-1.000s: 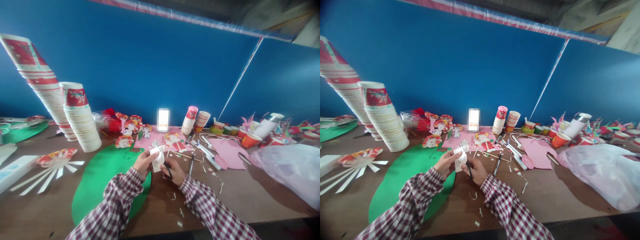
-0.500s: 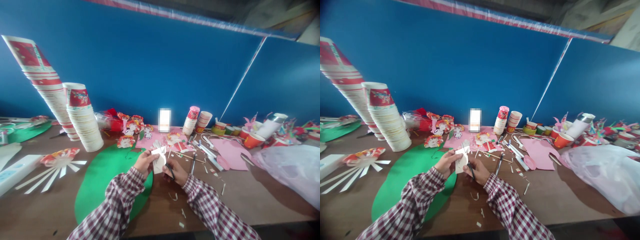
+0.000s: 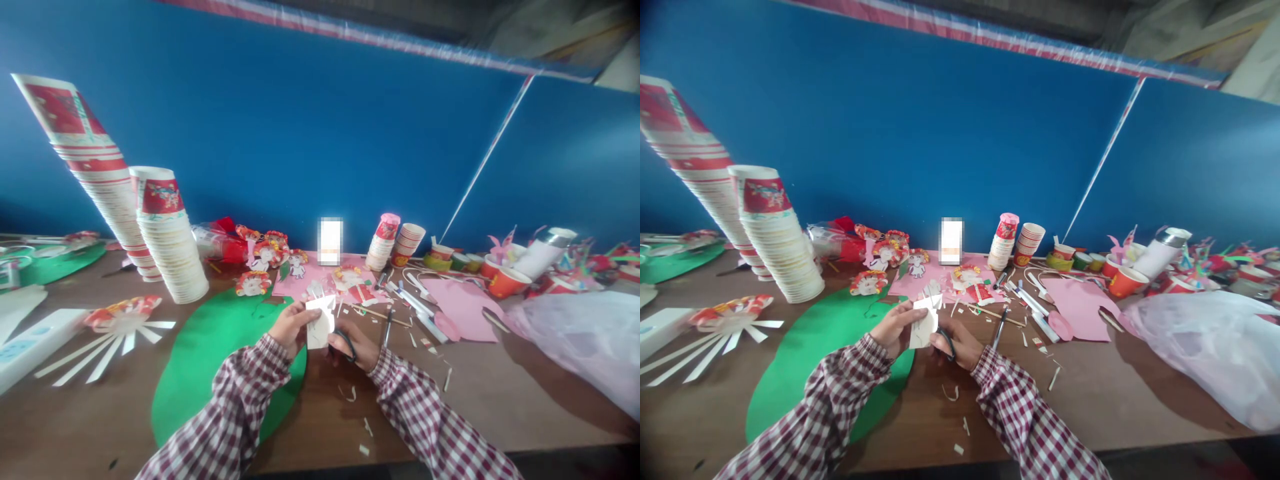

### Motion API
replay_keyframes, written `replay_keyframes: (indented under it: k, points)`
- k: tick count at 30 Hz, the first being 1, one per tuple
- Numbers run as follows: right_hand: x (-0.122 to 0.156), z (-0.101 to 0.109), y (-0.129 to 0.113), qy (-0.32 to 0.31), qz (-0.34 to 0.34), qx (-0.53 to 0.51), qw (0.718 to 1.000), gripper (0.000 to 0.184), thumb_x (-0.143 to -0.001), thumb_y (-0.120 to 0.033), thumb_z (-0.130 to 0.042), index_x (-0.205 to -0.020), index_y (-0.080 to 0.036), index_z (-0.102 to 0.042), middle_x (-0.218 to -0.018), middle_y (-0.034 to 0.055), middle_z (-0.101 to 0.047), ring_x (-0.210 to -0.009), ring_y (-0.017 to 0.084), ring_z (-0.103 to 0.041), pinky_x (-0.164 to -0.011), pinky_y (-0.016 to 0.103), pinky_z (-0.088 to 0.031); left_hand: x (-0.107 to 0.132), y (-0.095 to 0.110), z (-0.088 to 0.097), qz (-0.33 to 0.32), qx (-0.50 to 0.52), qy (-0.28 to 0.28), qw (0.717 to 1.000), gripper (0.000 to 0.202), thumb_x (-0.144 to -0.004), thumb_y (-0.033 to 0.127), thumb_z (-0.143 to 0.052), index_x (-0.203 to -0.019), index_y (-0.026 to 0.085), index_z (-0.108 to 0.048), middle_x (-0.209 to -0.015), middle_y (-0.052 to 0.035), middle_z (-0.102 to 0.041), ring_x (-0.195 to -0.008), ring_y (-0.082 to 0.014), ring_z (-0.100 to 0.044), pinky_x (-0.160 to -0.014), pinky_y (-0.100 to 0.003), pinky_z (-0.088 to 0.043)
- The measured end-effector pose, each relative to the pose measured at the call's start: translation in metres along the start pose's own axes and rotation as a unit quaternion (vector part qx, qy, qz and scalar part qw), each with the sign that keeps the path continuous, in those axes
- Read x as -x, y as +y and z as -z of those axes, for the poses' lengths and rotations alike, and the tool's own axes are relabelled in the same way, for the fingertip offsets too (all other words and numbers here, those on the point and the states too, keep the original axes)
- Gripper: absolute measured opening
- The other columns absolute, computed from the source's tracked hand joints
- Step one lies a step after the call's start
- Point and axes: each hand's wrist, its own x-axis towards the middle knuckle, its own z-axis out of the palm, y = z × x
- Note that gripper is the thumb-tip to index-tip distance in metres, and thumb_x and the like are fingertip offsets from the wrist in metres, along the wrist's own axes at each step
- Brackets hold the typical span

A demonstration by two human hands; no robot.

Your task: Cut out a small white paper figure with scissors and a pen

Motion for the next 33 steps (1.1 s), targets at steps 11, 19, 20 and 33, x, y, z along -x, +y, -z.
replay_keyframes:
  k: [11,19,20,33]
  points:
    - [-0.002,-0.004,0.000,0.006,-0.013,0.004,1.000,0.037,-0.075,-0.044,-0.062,-0.097,-0.014,-0.058,-0.066,0.0007,-0.058,-0.049,0.008,-0.051,-0.040,0.015,-0.042,0.001,0.001,0.001,0.012,0.012,-0.003,1.000,0.031,-0.063,0.013,-0.070,-0.091,0.012,-0.056,-0.063,-0.0025,-0.064,-0.051,-0.0123,-0.060,-0.052,-0.023,-0.049]
    - [-0.003,-0.004,0.004,0.030,0.010,-0.003,1.000,0.049,-0.069,-0.055,-0.063,-0.094,-0.013,-0.057,-0.060,-0.0012,-0.054,-0.044,0.007,-0.048,-0.037,0.015,-0.040,-0.001,-0.004,-0.001,-0.047,-0.013,0.051,0.998,0.040,-0.059,0.014,-0.075,-0.093,0.013,-0.054,-0.068,-0.0011,-0.065,-0.053,-0.0115,-0.060,-0.051,-0.022,-0.050]
    - [-0.003,-0.003,0.006,0.031,0.011,-0.005,0.999,0.049,-0.069,-0.056,-0.062,-0.094,-0.013,-0.057,-0.060,-0.0014,-0.054,-0.044,0.007,-0.048,-0.036,0.015,-0.040,-0.002,-0.005,-0.001,-0.053,-0.017,0.054,0.997,0.042,-0.058,0.013,-0.075,-0.093,0.013,-0.053,-0.070,-0.0015,-0.065,-0.053,-0.0117,-0.060,-0.051,-0.022,-0.050]
    - [-0.004,-0.009,0.000,0.067,0.000,0.021,0.998,0.033,-0.069,-0.034,-0.069,-0.092,-0.013,-0.058,-0.053,-0.0045,-0.053,-0.039,0.006,-0.045,-0.035,0.015,-0.035,-0.001,-0.009,-0.007,-0.067,-0.025,0.069,0.995,0.047,-0.056,0.015,-0.077,-0.097,0.012,-0.053,-0.071,-0.0025,-0.066,-0.054,-0.0116,-0.060,-0.049,-0.022,-0.049]
